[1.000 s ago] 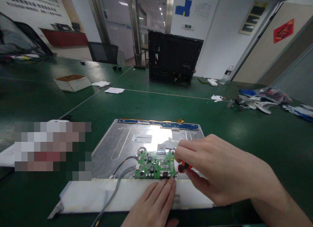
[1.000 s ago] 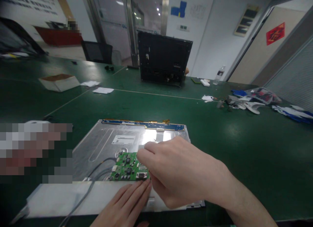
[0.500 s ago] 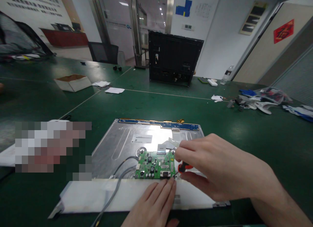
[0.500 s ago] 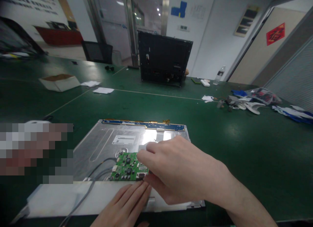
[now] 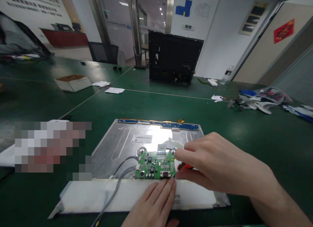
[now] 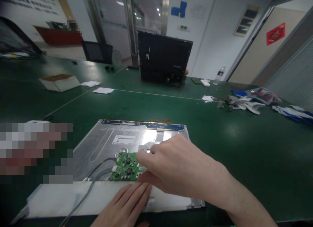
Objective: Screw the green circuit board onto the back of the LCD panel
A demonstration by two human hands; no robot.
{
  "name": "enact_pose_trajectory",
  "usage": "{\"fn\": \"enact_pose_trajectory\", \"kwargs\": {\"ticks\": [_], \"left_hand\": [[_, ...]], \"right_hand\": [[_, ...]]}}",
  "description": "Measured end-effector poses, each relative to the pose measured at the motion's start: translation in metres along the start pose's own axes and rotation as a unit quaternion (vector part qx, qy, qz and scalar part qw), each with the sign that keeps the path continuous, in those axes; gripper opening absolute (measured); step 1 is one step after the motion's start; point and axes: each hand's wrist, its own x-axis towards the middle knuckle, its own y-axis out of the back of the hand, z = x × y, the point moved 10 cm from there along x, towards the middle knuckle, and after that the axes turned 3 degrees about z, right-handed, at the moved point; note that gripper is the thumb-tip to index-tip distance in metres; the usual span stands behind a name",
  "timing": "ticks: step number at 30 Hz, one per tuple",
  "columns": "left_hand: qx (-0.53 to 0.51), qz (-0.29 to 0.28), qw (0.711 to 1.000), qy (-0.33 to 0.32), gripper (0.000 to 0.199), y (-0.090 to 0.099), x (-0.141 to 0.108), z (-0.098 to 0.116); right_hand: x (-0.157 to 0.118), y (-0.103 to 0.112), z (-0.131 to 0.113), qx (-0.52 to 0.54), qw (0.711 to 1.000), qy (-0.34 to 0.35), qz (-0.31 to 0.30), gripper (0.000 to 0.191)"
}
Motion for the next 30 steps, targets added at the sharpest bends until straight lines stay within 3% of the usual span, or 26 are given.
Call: {"fn": "enact_pose_trajectory", "kwargs": {"ticks": [5,8,13,20,30], "left_hand": [[-0.004,-0.001,1.000,0.002,0.050,0.002,0.001,-0.001],[-0.012,-0.008,1.000,0.006,0.054,-0.001,-0.001,-0.001],[-0.008,-0.003,1.000,0.002,0.050,-0.005,0.000,0.001],[-0.006,-0.012,1.000,0.003,0.052,-0.007,-0.004,0.001],[-0.006,-0.005,1.000,0.005,0.052,-0.001,0.004,-0.001]], "right_hand": [[-0.003,0.004,-0.006,0.049,0.999,0.010,-0.010,0.005],[-0.007,0.004,-0.009,0.058,0.998,0.017,-0.007,0.011],[-0.007,0.002,-0.004,0.014,1.000,0.007,0.013,0.003],[-0.001,-0.001,0.003,-0.049,0.998,-0.017,0.025,0.016],[-0.003,0.005,-0.007,0.039,0.999,0.024,0.006,0.006]]}}
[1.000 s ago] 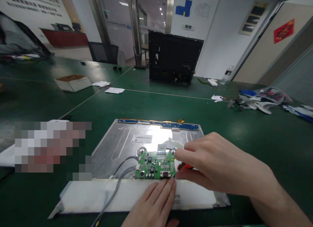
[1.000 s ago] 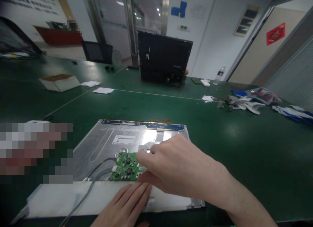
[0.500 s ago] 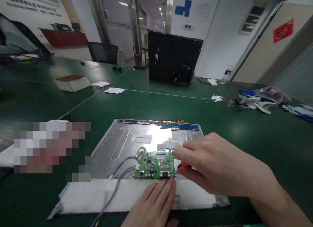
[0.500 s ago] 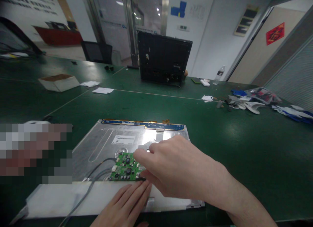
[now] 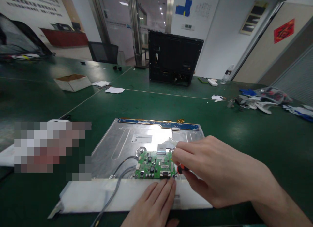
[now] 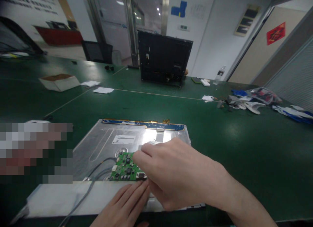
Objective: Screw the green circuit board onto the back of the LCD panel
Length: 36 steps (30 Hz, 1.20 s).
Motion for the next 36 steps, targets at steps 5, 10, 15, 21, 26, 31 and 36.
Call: {"fn": "enact_pose_trajectory", "kwargs": {"ticks": [5,10,15,21,26,31,36], "left_hand": [[0.005,0.002,1.000,-0.002,0.050,-0.004,-0.004,0.001],[-0.003,-0.010,1.000,0.002,0.051,-0.004,-0.006,0.002],[-0.004,0.003,1.000,0.003,0.050,-0.003,-0.005,0.002],[-0.013,-0.018,1.000,0.005,0.051,-0.010,-0.005,0.002],[-0.003,-0.024,1.000,0.000,0.049,-0.009,-0.006,0.002],[-0.009,-0.017,1.000,0.004,0.051,-0.005,-0.006,0.001],[-0.009,-0.012,1.000,0.005,0.051,-0.002,-0.003,0.001]], "right_hand": [[0.001,-0.002,0.006,-0.039,0.999,-0.016,0.021,0.005],[0.001,-0.003,0.009,-0.047,0.998,-0.036,0.005,0.013],[-0.003,-0.004,0.007,0.005,0.999,-0.034,-0.012,0.004],[-0.004,-0.007,0.005,-0.004,1.000,-0.018,-0.008,0.007],[0.001,-0.005,0.012,-0.044,0.998,-0.041,0.017,0.009],[0.000,-0.004,0.010,-0.018,0.999,-0.043,-0.001,0.010],[-0.002,-0.001,0.003,0.007,1.000,-0.020,-0.007,0.004]]}}
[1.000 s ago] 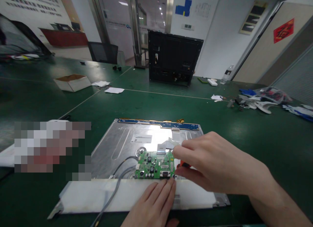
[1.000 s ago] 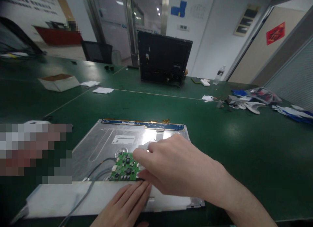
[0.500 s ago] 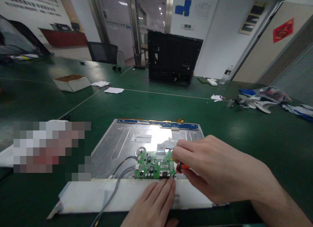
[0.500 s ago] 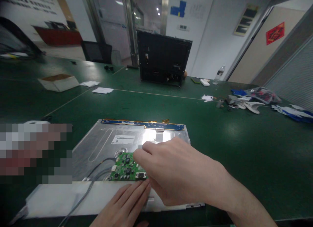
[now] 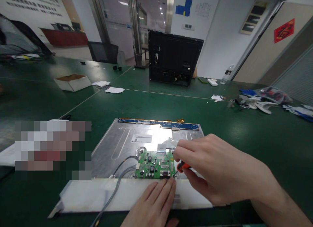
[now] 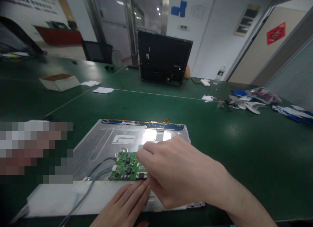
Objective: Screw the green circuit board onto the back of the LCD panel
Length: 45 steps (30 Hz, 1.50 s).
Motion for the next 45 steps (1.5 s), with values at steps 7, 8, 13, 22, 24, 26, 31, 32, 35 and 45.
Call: {"fn": "enact_pose_trajectory", "kwargs": {"ticks": [7,8,13,22,24,26,31,32,35,45], "left_hand": [[0.004,-0.006,1.000,-0.008,0.048,-0.003,-0.002,0.002],[0.007,-0.007,1.000,-0.010,0.047,-0.004,-0.002,0.003],[-0.007,-0.010,1.000,0.000,0.050,-0.003,-0.001,0.001],[-0.005,-0.001,1.000,0.002,0.052,-0.001,-0.002,-0.002],[-0.005,-0.002,1.000,0.001,0.052,-0.002,-0.002,-0.001],[-0.002,-0.005,1.000,-0.002,0.051,-0.003,-0.002,0.000],[-0.002,-0.001,1.000,0.001,0.051,-0.001,-0.001,0.001],[-0.004,-0.002,1.000,0.002,0.051,0.000,-0.001,0.001],[-0.012,-0.006,1.000,0.004,0.052,0.000,-0.001,0.000],[-0.007,0.007,1.000,0.001,0.050,-0.002,0.000,0.000]], "right_hand": [[0.004,-0.001,0.007,-0.047,0.998,-0.019,0.024,0.006],[0.005,-0.001,0.008,-0.052,0.998,-0.024,0.023,0.008],[0.003,-0.001,0.002,-0.013,1.000,-0.006,-0.001,0.007],[0.001,0.001,-0.001,-0.012,1.000,0.004,0.004,0.004],[0.003,-0.001,0.001,-0.021,1.000,-0.002,0.008,0.002],[0.004,-0.001,0.004,-0.031,0.999,-0.013,0.013,0.003],[0.003,-0.002,0.006,-0.027,0.999,-0.023,0.005,0.004],[0.002,-0.001,0.004,-0.019,1.000,-0.017,0.003,0.003],[0.000,0.001,-0.001,0.003,1.000,0.000,-0.005,0.007],[0.003,-0.001,0.003,-0.030,0.999,-0.003,0.018,0.003]]}}
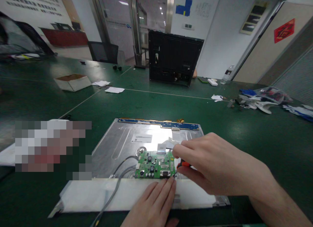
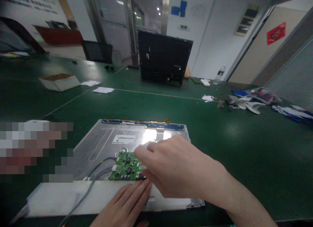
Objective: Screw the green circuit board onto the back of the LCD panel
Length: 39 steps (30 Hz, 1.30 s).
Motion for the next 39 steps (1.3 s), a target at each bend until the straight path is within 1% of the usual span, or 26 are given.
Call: {"fn": "enact_pose_trajectory", "kwargs": {"ticks": [3,6,10,13,16,22,25,28,31,36,39], "left_hand": [[0.003,-0.001,1.000,0.000,0.051,-0.0009,-0.0011,0.0003],[-0.001,-0.004,1.000,0.003,0.053,-0.0006,-0.0013,0.0000],[0.001,0.004,1.000,0.004,0.050,0.0021,0.0000,-0.0004],[0.003,0.005,1.000,0.000,0.050,0.0021,0.0005,-0.0002],[0.003,0.006,1.000,0.001,0.051,0.0009,0.0001,-0.0008],[-0.004,0.004,1.000,-0.001,0.055,-0.0015,-0.0011,-0.0001],[0.002,0.007,1.000,-0.003,0.053,-0.0011,-0.0012,0.0010],[0.012,0.013,1.000,-0.004,0.051,0.0011,-0.0008,0.0013],[0.015,0.010,1.000,-0.004,0.051,0.0019,-0.0001,0.0007],[0.016,0.011,1.000,-0.003,0.051,0.0025,0.0002,-0.0005],[0.014,0.003,1.000,-0.001,0.052,0.0004,0.0006,-0.0009]], "right_hand": [[0.0009,-0.0028,0.0031,-0.009,1.000,-0.009,-0.008,0.006],[-0.0004,-0.0035,0.0022,0.003,1.000,-0.004,-0.019,0.009],[-0.0027,-0.0011,-0.0005,0.028,0.999,0.004,-0.019,0.004],[-0.0030,-0.0010,-0.0010,0.028,0.999,0.006,-0.019,0.008],[-0.0030,-0.0019,-0.0023,0.029,0.999,0.013,-0.021,0.007],[-0.0027,-0.0026,-0.0004,0.000,1.000,0.006,-0.008,0.002],[-0.0010,-0.0019,0.0026,-0.017,1.000,-0.003,0.009,0.006],[0.0009,-0.0044,0.0050,-0.022,1.000,-0.009,0.001,0.012],[0.0008,-0.0056,0.0052,-0.011,1.000,-0.012,-0.014,0.014],[-0.0038,-0.0021,-0.0017,0.040,0.999,0.006,-0.019,0.005],[-0.0044,-0.0017,-0.0034,0.047,0.999,0.011,-0.020,0.007]]}}
